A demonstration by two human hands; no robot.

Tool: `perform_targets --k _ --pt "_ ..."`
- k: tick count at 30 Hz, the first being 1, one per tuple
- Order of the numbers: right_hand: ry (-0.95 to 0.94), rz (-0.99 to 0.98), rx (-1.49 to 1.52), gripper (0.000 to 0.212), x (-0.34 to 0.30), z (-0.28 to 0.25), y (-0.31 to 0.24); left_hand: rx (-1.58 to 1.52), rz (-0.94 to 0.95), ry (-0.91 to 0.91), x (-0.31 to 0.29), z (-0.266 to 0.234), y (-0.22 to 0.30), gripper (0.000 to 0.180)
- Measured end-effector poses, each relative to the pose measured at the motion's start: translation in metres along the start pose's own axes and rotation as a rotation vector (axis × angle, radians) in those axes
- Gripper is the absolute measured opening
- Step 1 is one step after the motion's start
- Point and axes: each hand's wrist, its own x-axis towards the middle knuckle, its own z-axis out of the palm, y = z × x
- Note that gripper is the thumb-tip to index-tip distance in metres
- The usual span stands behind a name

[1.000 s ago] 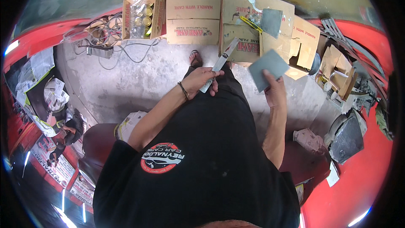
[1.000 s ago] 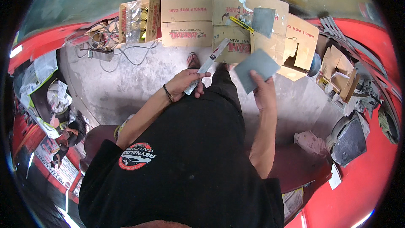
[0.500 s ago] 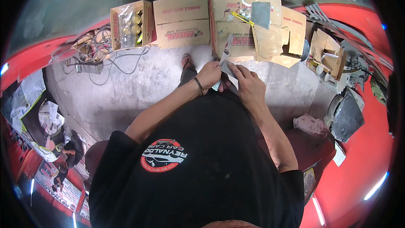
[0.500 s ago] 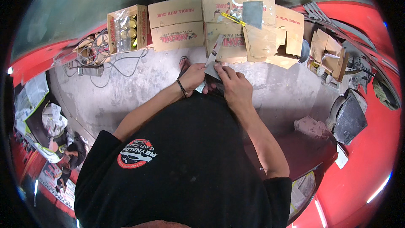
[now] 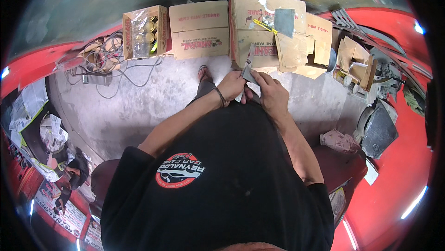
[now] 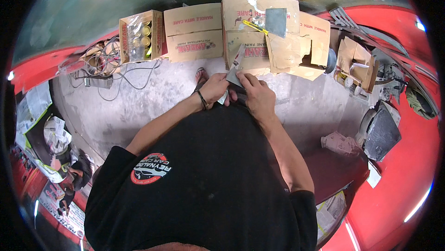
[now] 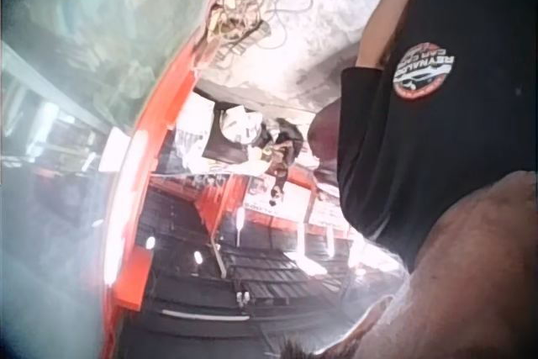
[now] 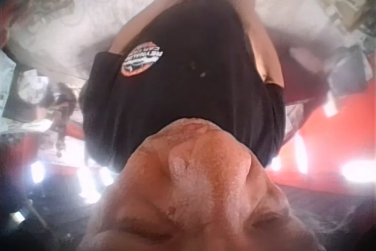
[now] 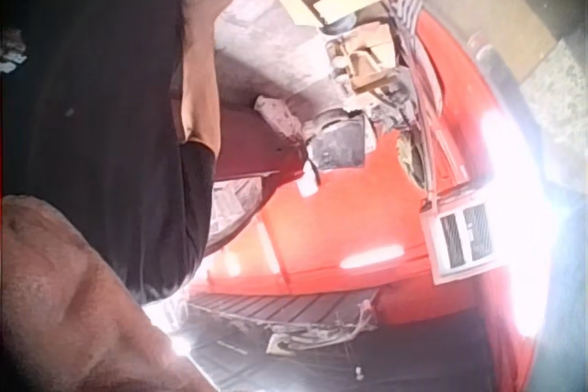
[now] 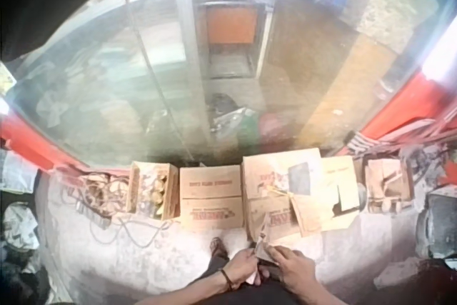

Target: The person walks through a workshop, picks up a sanding block, and then sits on the floor. They pour a liquid from a yellow can onto a cloth and use it to wipe their hands and a paint sprayer cup. The person then uses the cloth to clean the inside of the sprayer cup and the sprayer nozzle.

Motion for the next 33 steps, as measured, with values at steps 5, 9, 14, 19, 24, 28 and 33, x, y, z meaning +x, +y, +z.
perform_targets --k 5,9,14,19,24,28,33 --pt "-0.014 0.016 -0.001 0.056 0.009 0.006 0.010 0.042 -0.052 0.006 -0.003 -0.006 0.003 0.031" --pt "-0.011 -0.025 0.001 0.058 0.012 0.005 0.015 0.042 -0.052 0.028 -0.001 -0.007 0.002 0.032" --pt "-0.015 -0.105 0.041 0.058 0.012 -0.002 0.010 0.073 -0.032 0.016 -0.001 -0.010 0.000 0.031" --pt "-0.021 -0.112 0.042 0.058 0.014 0.001 0.011 0.063 -0.046 0.038 -0.004 -0.013 -0.002 0.031" --pt "-0.030 -0.107 0.015 0.058 0.018 0.007 0.022 -0.006 -0.039 0.039 -0.005 -0.014 -0.005 0.030" --pt "-0.018 -0.179 0.043 0.057 0.017 0.004 0.015 0.039 -0.034 0.030 -0.005 -0.015 -0.002 0.031" --pt "-0.051 -0.143 0.023 0.057 0.026 0.005 0.019 0.051 -0.030 0.039 -0.005 -0.014 -0.001 0.031"
